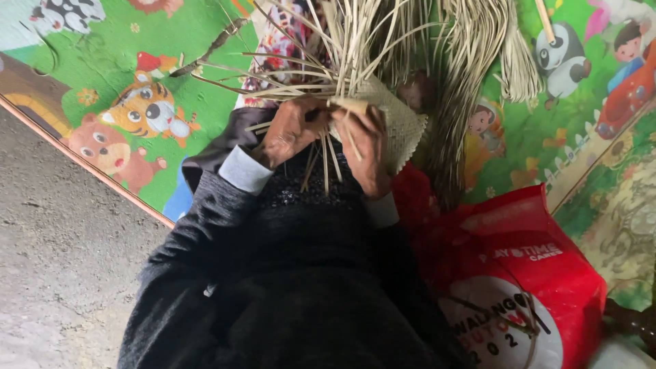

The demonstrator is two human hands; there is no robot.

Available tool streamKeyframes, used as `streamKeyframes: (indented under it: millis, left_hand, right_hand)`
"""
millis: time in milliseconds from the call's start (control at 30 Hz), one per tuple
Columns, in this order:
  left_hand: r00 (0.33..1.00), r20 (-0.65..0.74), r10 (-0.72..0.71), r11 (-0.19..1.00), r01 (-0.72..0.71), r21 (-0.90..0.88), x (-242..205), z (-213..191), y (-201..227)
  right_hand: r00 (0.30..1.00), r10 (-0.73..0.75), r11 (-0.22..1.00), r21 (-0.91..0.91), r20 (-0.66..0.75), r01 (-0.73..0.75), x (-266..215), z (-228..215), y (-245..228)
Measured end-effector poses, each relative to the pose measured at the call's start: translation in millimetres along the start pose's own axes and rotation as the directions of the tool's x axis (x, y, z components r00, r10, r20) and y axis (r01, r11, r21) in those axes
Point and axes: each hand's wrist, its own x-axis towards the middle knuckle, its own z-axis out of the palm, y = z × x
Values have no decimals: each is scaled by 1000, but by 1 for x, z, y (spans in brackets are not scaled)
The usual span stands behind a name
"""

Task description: Weaving thin strips of plant material into a structured mat or basket by hand.

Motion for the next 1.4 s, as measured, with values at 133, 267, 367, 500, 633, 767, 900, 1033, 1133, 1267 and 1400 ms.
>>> streamKeyframes:
  millis: [133,267,367,500,633,767,900,1033,1133,1267,1400]
  left_hand:
    - [973,-33,-227,973,226,-49,2,2,-2]
    - [969,-26,-247,968,246,-40,0,1,3]
    - [987,-42,-152,988,153,11,-4,5,13]
    - [997,-39,-65,997,66,41,-2,4,7]
    - [998,-68,-8,1000,6,-25,-1,0,30]
    - [989,-52,-140,970,126,-206,1,-5,33]
    - [979,-13,-203,927,188,-323,1,-1,15]
    - [958,4,-288,916,276,-289,5,-4,23]
    - [975,-21,-221,955,212,-208,5,-4,19]
    - [987,-86,-134,985,123,-121,6,-2,24]
    - [985,-47,-167,976,158,-152,1,0,9]
  right_hand:
    - [986,-154,985,-95,-65,147,-14,2,-1]
    - [979,-187,980,-88,-75,180,-9,0,0]
    - [996,-80,986,-147,-25,76,-4,11,21]
    - [999,19,999,-45,-48,-21,15,-1,-1]
    - [972,233,965,123,9,-233,14,-4,1]
    - [996,87,996,29,11,-87,7,1,2]
    - [992,-120,984,-132,40,124,-15,-2,-4]
    - [978,-206,953,-235,-27,194,-25,8,8]
    - [983,-178,967,-194,-41,167,-18,8,18]
    - [996,-78,982,-174,-45,69,11,13,21]
    - [998,55,992,-116,-16,-57,19,1,-3]
